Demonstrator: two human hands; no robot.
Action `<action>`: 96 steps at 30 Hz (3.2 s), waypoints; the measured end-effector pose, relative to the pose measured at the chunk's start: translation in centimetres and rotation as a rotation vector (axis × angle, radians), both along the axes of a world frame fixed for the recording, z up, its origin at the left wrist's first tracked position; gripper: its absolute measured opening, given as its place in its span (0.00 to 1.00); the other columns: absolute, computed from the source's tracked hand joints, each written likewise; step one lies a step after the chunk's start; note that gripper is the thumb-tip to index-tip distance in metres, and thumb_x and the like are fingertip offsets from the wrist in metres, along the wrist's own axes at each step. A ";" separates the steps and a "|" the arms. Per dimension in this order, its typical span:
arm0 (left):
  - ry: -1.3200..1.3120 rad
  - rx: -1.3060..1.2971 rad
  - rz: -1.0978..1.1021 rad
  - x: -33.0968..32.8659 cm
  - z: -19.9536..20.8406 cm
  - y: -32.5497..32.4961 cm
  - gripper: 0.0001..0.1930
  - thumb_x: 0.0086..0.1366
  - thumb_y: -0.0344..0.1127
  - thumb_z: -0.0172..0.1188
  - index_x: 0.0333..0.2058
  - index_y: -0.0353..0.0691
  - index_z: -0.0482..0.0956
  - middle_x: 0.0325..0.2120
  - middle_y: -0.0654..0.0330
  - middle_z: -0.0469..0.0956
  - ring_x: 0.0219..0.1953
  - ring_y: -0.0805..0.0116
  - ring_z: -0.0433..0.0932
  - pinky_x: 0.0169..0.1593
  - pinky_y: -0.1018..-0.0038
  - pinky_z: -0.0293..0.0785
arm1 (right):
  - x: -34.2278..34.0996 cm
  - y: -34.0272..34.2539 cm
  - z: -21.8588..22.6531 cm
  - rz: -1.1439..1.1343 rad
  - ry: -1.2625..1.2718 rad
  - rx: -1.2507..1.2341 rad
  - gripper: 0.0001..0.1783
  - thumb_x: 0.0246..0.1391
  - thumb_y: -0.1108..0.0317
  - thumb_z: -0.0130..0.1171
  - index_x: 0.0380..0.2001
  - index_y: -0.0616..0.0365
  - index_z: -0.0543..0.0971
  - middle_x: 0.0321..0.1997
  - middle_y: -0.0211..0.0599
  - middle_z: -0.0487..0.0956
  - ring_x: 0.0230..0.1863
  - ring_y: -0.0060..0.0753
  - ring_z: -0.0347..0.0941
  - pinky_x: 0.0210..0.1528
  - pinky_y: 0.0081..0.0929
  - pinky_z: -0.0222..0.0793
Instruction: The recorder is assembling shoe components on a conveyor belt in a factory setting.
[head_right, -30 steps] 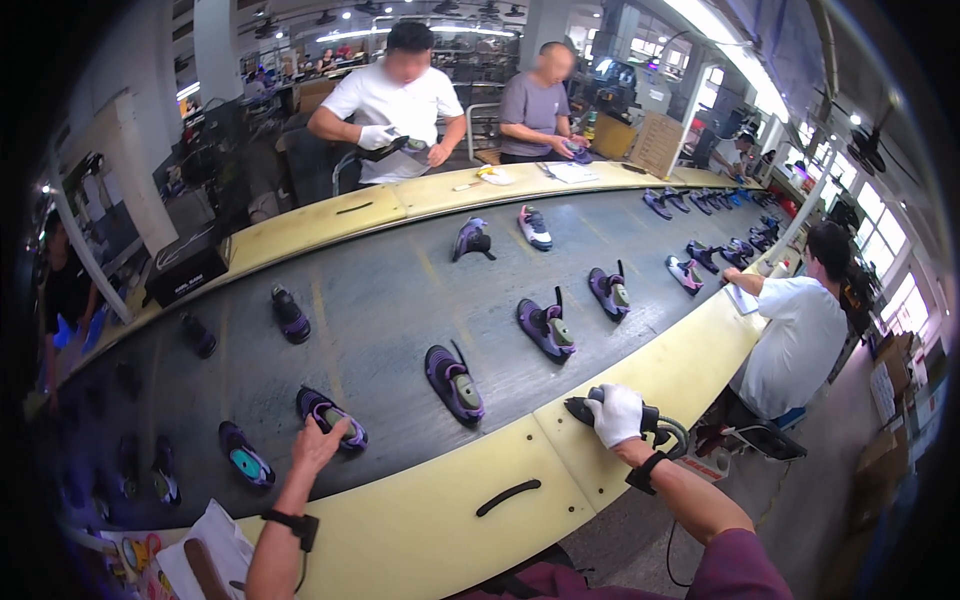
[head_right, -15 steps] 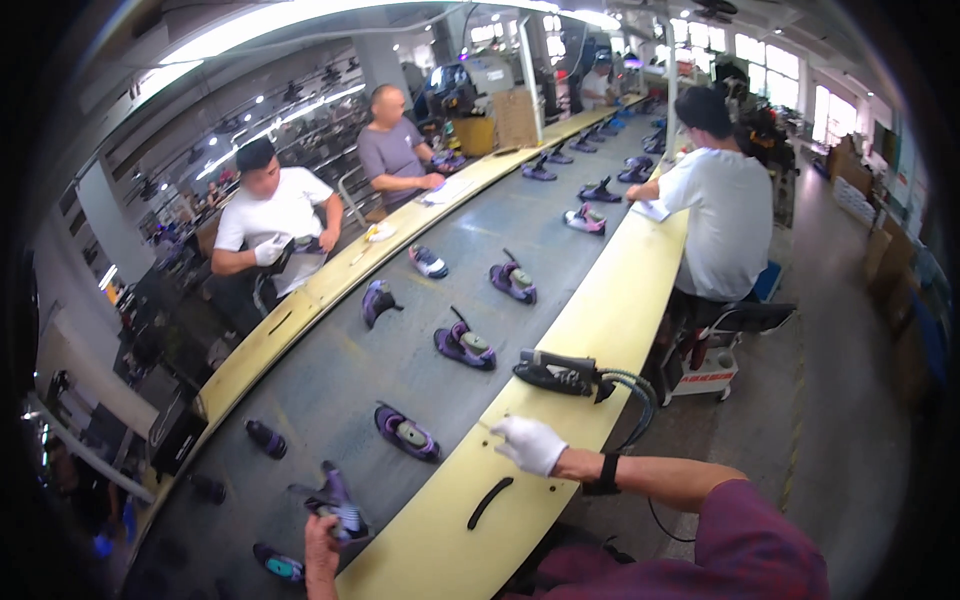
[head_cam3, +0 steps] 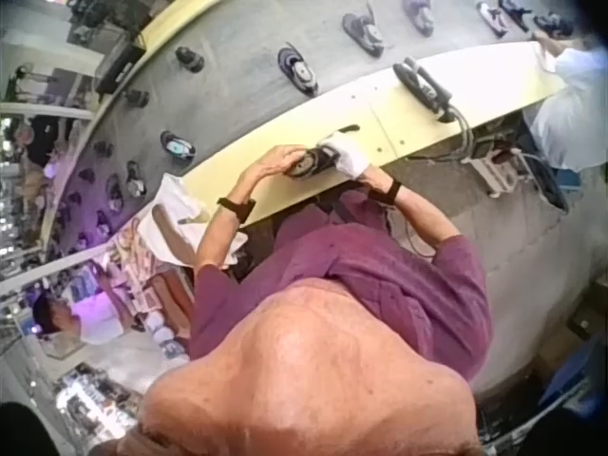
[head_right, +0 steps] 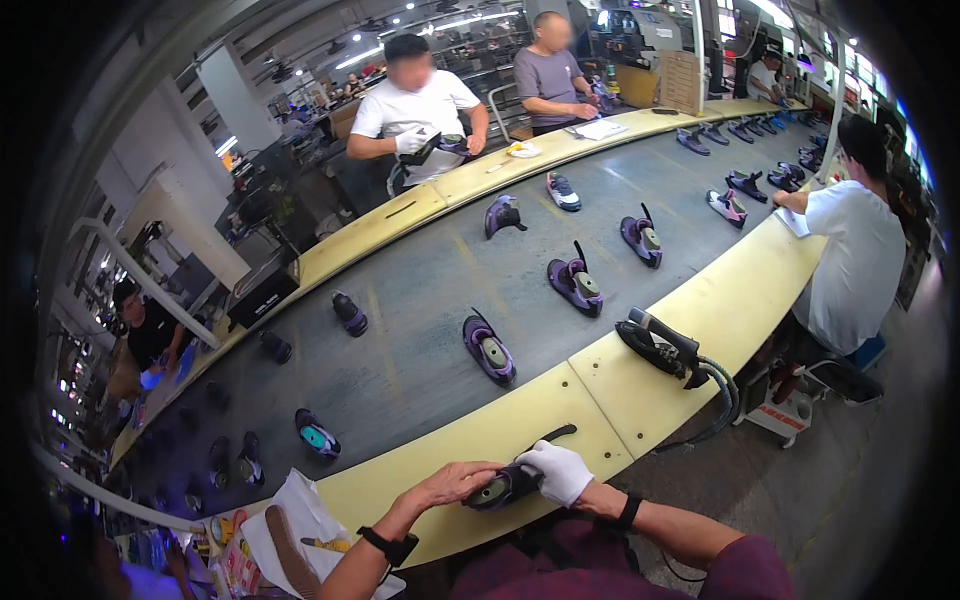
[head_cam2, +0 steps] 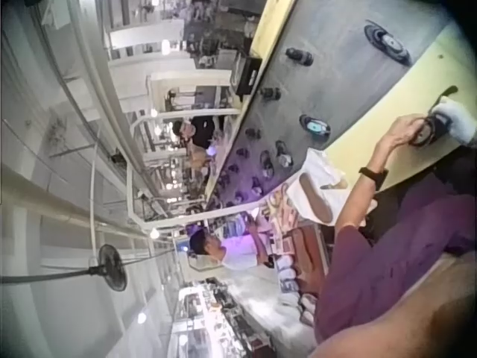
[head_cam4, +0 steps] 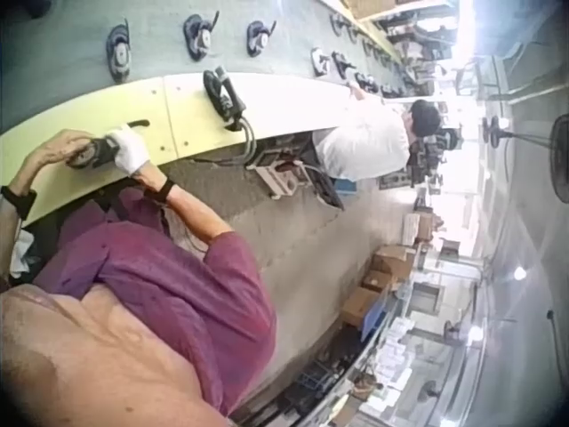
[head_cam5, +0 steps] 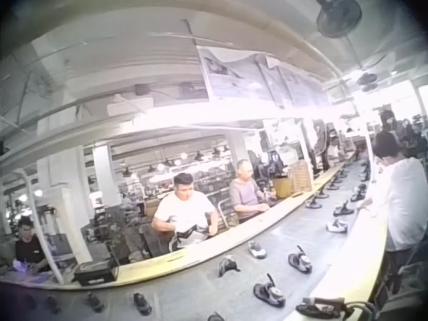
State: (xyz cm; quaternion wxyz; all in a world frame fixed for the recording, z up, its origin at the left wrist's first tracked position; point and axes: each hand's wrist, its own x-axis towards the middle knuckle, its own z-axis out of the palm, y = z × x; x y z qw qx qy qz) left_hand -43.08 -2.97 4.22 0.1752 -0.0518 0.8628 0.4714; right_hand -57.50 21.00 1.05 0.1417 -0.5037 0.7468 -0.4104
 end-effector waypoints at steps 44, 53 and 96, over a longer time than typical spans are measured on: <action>0.638 -0.455 0.506 6.4 -1.3 14.2 0.24 0.57 0.34 0.71 0.53 0.33 0.82 0.47 0.49 0.78 0.51 0.47 0.78 0.58 0.55 0.75 | -5.0 -1.2 -0.7 0.444 -0.187 0.468 0.29 0.66 0.67 0.64 0.70 0.42 0.78 0.53 0.52 0.88 0.50 0.50 0.87 0.55 0.38 0.79; 0.669 -0.461 0.410 7.4 -2.1 13.7 0.22 0.55 0.31 0.66 0.51 0.38 0.85 0.49 0.56 0.80 0.54 0.53 0.76 0.57 0.56 0.72 | -2.1 -1.5 2.0 0.425 0.105 0.353 0.32 0.59 0.54 0.72 0.65 0.54 0.80 0.55 0.53 0.87 0.53 0.60 0.85 0.56 0.46 0.80; 0.978 -0.354 0.247 -1.2 -5.3 4.6 0.22 0.51 0.34 0.68 0.46 0.39 0.75 0.44 0.50 0.78 0.47 0.45 0.77 0.59 0.50 0.72 | -5.0 3.2 1.6 0.145 -0.567 0.315 0.19 0.71 0.75 0.58 0.62 0.60 0.82 0.35 0.34 0.83 0.35 0.23 0.80 0.43 0.28 0.80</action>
